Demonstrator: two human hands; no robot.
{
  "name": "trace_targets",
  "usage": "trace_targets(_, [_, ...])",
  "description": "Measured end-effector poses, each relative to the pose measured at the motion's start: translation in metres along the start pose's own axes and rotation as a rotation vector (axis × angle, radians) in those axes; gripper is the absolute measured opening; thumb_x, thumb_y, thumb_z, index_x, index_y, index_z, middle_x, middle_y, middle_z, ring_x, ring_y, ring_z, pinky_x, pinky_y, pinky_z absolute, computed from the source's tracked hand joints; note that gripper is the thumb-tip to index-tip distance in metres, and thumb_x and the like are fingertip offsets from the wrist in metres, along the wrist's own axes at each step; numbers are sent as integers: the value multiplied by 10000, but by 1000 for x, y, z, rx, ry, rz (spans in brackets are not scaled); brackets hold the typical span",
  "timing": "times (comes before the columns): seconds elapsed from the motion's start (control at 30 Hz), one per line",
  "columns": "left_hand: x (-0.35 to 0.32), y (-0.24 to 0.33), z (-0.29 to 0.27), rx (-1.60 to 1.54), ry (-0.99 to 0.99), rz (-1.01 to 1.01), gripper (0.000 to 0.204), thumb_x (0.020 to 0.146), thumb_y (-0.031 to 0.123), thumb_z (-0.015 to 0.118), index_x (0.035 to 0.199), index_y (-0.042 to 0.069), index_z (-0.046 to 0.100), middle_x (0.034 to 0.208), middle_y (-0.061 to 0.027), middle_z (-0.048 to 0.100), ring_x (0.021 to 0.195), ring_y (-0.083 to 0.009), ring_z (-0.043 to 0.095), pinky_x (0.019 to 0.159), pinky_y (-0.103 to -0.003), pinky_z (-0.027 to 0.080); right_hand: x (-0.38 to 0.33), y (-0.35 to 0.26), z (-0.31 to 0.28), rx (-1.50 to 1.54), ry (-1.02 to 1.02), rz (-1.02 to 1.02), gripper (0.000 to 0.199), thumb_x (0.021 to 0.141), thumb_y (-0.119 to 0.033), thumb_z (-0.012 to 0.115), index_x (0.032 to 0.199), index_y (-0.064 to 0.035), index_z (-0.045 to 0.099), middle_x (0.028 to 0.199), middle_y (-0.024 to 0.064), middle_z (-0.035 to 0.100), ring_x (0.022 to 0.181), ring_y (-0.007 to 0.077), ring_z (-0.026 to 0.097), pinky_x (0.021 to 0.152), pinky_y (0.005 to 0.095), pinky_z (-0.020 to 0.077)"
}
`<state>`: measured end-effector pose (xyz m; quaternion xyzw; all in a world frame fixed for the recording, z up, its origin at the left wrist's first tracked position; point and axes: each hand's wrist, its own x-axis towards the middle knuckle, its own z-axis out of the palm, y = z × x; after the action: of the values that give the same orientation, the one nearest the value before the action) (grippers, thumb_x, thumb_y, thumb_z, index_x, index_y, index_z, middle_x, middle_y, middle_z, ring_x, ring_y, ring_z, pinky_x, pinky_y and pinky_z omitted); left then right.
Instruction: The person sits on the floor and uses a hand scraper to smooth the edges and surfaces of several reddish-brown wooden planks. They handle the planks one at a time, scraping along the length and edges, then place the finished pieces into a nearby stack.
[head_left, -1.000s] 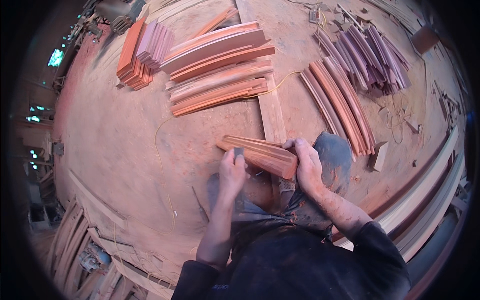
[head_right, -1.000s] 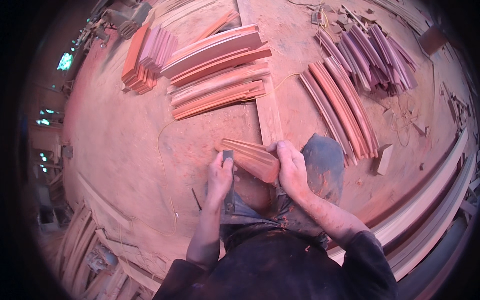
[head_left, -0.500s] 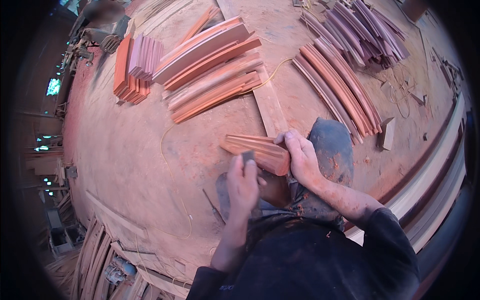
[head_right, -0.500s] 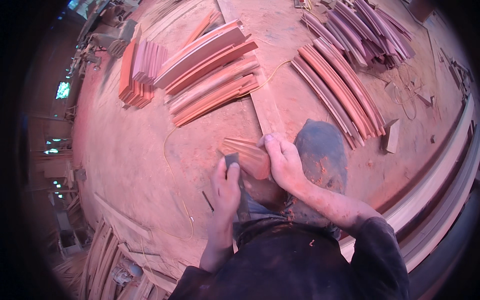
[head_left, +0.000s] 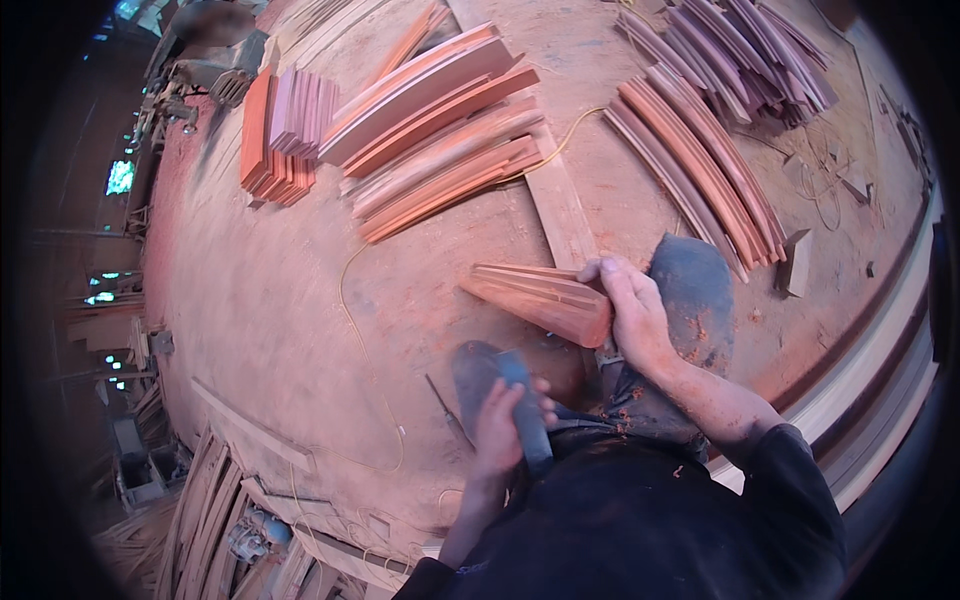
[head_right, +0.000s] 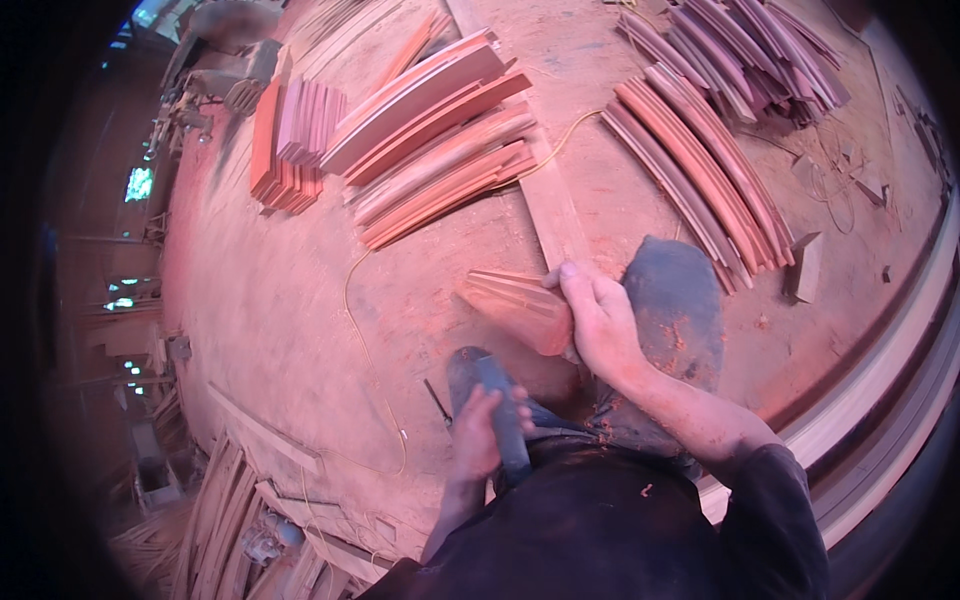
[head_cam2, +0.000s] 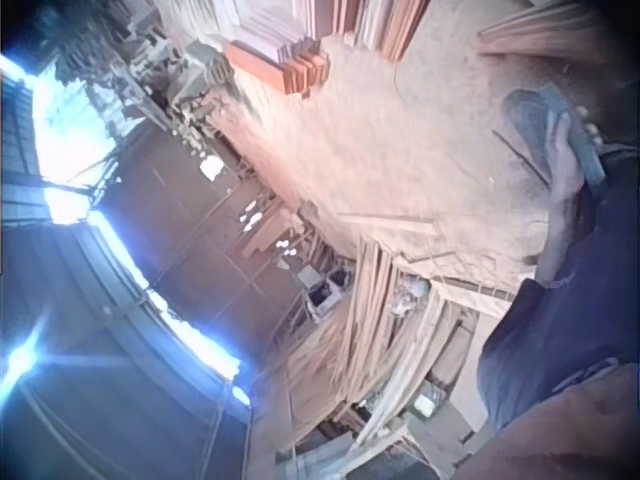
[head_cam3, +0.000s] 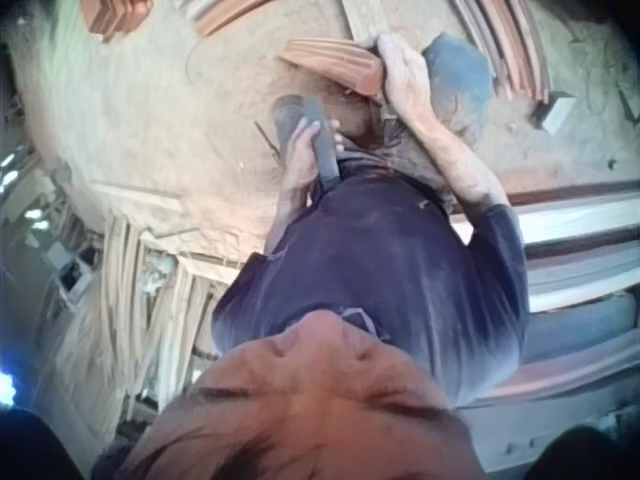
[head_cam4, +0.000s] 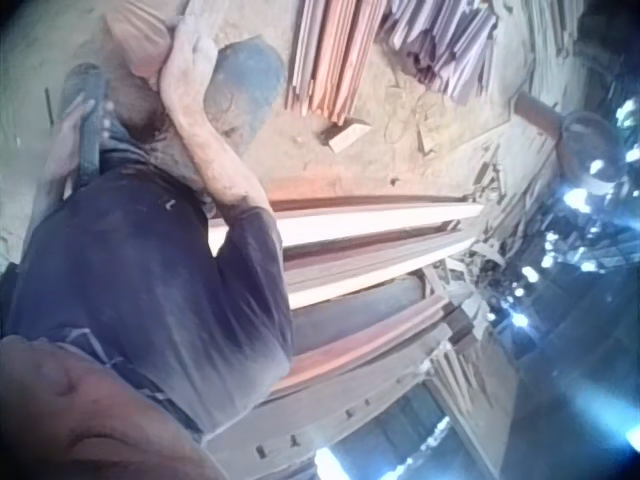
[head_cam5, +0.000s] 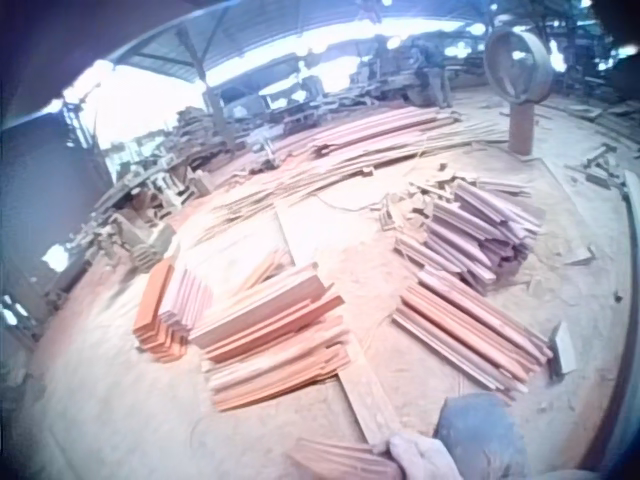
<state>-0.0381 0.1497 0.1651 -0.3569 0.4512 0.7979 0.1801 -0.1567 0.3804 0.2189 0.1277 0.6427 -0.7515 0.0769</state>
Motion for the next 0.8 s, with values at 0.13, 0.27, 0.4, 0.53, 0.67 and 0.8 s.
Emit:
trace_targets(0.13, [61, 5, -34, -27, -62, 137, 260, 1059, 173, 488, 1292, 76, 546, 1021, -111, 716, 801, -224, 709, 669, -360, 610, 2, 0, 0, -14, 5, -35, 420, 1128, -291, 427, 1012, 30, 674, 1017, 74, 675, 1014, 158, 599, 976, 317, 449])
trace_targets(0.27, [202, 46, -73, 435, 206, 300, 300, 1041, 100, 434, 1325, 81, 529, 1033, -119, 732, 792, -178, 719, 614, -310, 572, 4, -1, 1, -42, 6, -48, 435, 1129, -308, 415, 1021, 30, 665, 1023, 75, 669, 1022, 161, 599, 984, 316, 443])
trace_targets(0.4, [288, 46, -109, 612, 142, 209, 343, 1026, 71, 407, 1345, 101, 528, 1019, -101, 732, 760, -159, 707, 608, -299, 561, 4, -3, 0, -86, 32, -46, 443, 1123, -324, 409, 1012, 26, 658, 1027, 83, 662, 1019, 163, 595, 986, 316, 440])
trace_targets(0.53, [314, 39, -123, 662, 123, 166, 357, 1022, 69, 406, 1351, 117, 537, 999, -90, 732, 731, -147, 686, 587, -289, 539, 3, -2, 0, -49, 58, -11, 418, 1127, -296, 421, 1004, 22, 662, 967, 68, 670, 943, 134, 593, 906, 300, 464])
trace_targets(0.67, [311, 49, -110, 644, 178, 78, 361, 1010, 71, 428, 1347, 112, 550, 958, -74, 726, 701, -129, 662, 559, -277, 508, 6, -3, 0, -90, 58, -32, 446, 1122, -322, 410, 989, 26, 655, 1009, 82, 661, 1000, 165, 590, 961, 318, 443])
trace_targets(0.8, [261, 59, -72, 668, 27, 202, 343, 1001, 72, 444, 1313, 86, 585, 922, -63, 711, 675, -118, 638, 553, -264, 490, 10, -3, 0, -66, 44, -55, 434, 1123, -306, 410, 990, 26, 657, 1017, 81, 662, 997, 166, 589, 960, 318, 442])
